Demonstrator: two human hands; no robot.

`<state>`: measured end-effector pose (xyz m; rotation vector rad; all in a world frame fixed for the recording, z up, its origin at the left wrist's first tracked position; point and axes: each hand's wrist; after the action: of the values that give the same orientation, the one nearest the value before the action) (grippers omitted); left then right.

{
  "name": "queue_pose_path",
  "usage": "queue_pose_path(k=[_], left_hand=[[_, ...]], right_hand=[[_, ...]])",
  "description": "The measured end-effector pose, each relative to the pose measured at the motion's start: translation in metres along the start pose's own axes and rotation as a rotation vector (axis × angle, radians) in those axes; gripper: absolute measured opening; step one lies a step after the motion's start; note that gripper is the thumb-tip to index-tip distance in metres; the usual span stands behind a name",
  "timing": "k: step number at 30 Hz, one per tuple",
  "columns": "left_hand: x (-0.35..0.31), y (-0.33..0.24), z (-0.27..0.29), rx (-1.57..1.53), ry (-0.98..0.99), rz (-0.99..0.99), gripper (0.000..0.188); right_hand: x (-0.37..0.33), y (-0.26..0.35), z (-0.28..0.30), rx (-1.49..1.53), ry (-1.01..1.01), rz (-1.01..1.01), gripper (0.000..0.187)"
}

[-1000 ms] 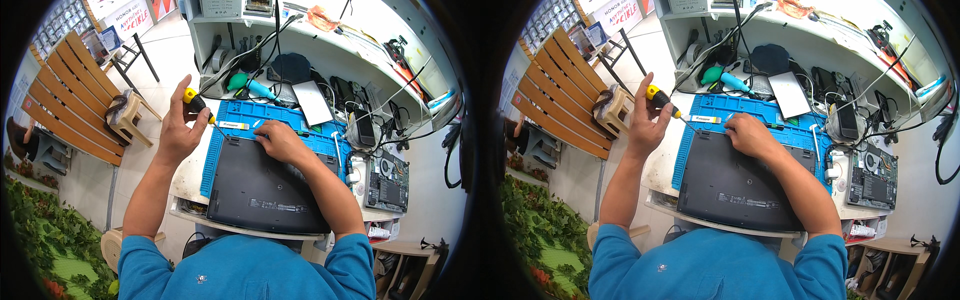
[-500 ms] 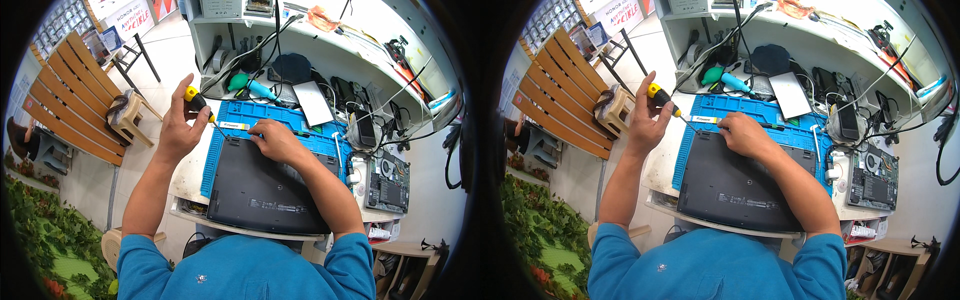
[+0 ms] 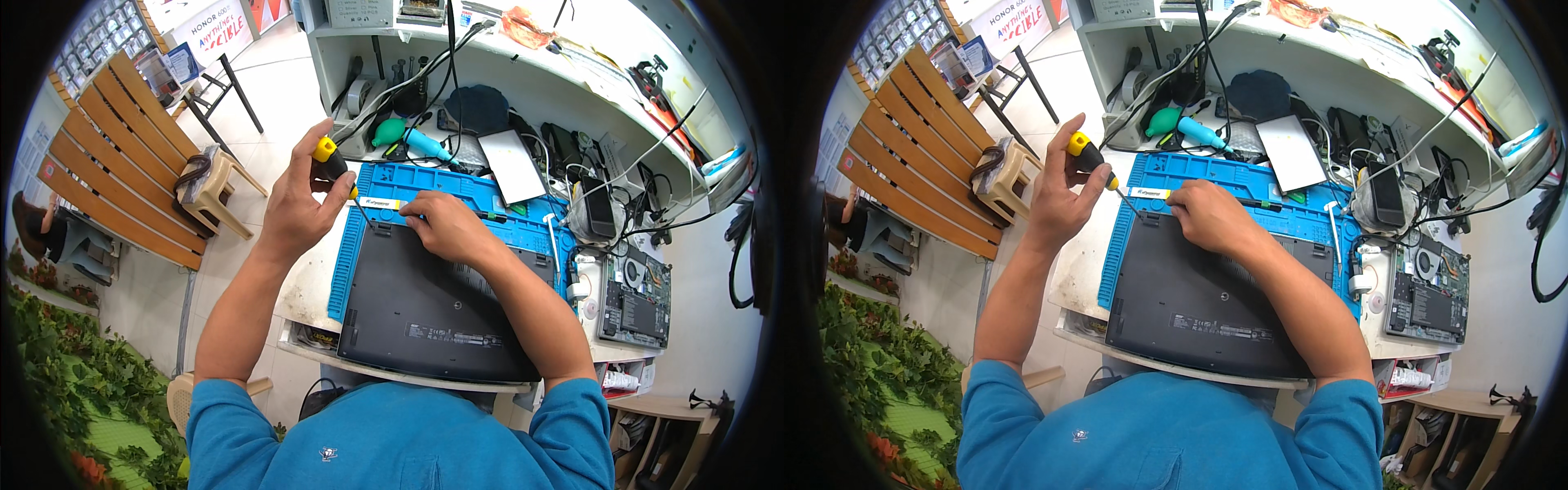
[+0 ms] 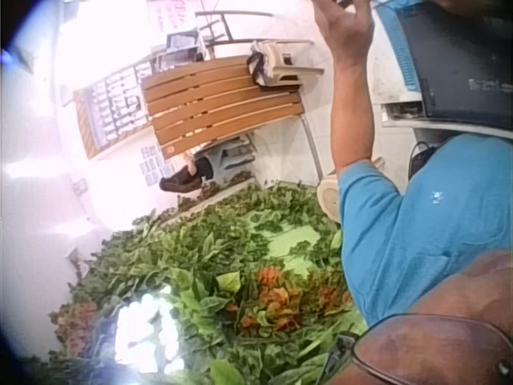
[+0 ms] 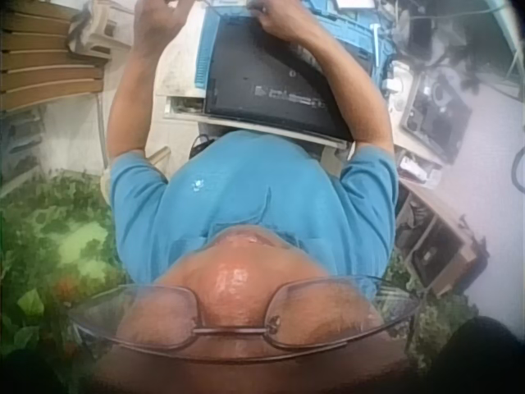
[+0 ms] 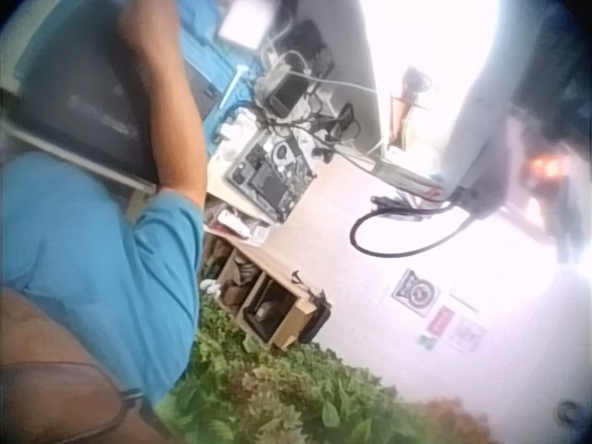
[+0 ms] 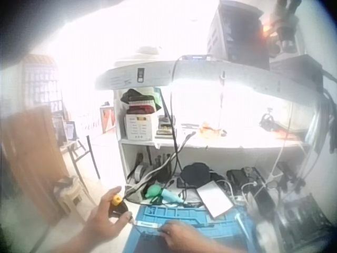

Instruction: The person places a laptop bottom cover onto a workbench and secures it by tightening multiple screws with a yellow-handled screwdriver. The person systematically works around the perimeter of the cover, inserting and tightening screws into various holes.

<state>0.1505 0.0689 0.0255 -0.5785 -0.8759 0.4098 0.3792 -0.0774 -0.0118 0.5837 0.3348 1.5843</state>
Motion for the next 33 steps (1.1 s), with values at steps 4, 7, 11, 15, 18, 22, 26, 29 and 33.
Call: queue_pose_path(k=[4, 7, 11, 15, 18, 22, 26, 29, 33], left_hand=[[0.014, -0.01, 0.001, 0.091, 0.034, -0.016, 0.067], [0.035, -0.02, -0.001, -0.013, 0.221, 0.035, 0.06], [0.06, -0.045, 0.023, 0.136, 0.482, 0.011, 0.045], [0.078, -0.06, 0.017, 0.491, 0.514, 0.016, 0.032], [0.082, -0.05, 0.017, 0.548, 0.476, -0.186, 0.031], [0.084, -0.052, 0.029, 0.768, 0.452, -0.319, 0.029], [0.099, -0.065, 0.028, 0.43, 0.779, -0.163, 0.029], [0.089, -0.048, 0.024, 0.677, 0.617, -0.165, 0.023], [0.084, -0.061, 0.021, 0.753, 0.625, -0.113, 0.022]], right_hand=[[0.011, 0.002, -0.004, 0.191, -0.057, 0.12, 0.03], [0.032, -0.012, -0.023, 0.348, -0.068, 0.231, 0.034], [0.049, 0.003, -0.022, 0.51, -0.004, 0.132, 0.023], [0.051, 0.001, -0.028, 0.366, -0.126, 0.164, 0.024], [0.055, 0.003, -0.022, 0.382, -0.037, 0.123, 0.033], [0.051, -0.003, -0.019, 0.266, -0.031, 0.179, 0.037], [0.026, -0.006, 0.001, 0.045, -0.129, 0.152, 0.038], [-0.002, -0.004, 0.026, -0.068, -0.054, 0.114, 0.029], [-0.061, 0.004, 0.042, -0.192, 0.088, 0.024, 0.023]])
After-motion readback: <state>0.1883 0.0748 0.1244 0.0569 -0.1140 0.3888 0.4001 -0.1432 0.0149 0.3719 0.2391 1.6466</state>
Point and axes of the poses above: each hand's wrist, its own x-axis towards the middle knuckle, its own z-axis out of the back of the hand, y = z × x, and after that the axes turned 5 degrees about z, right-handed
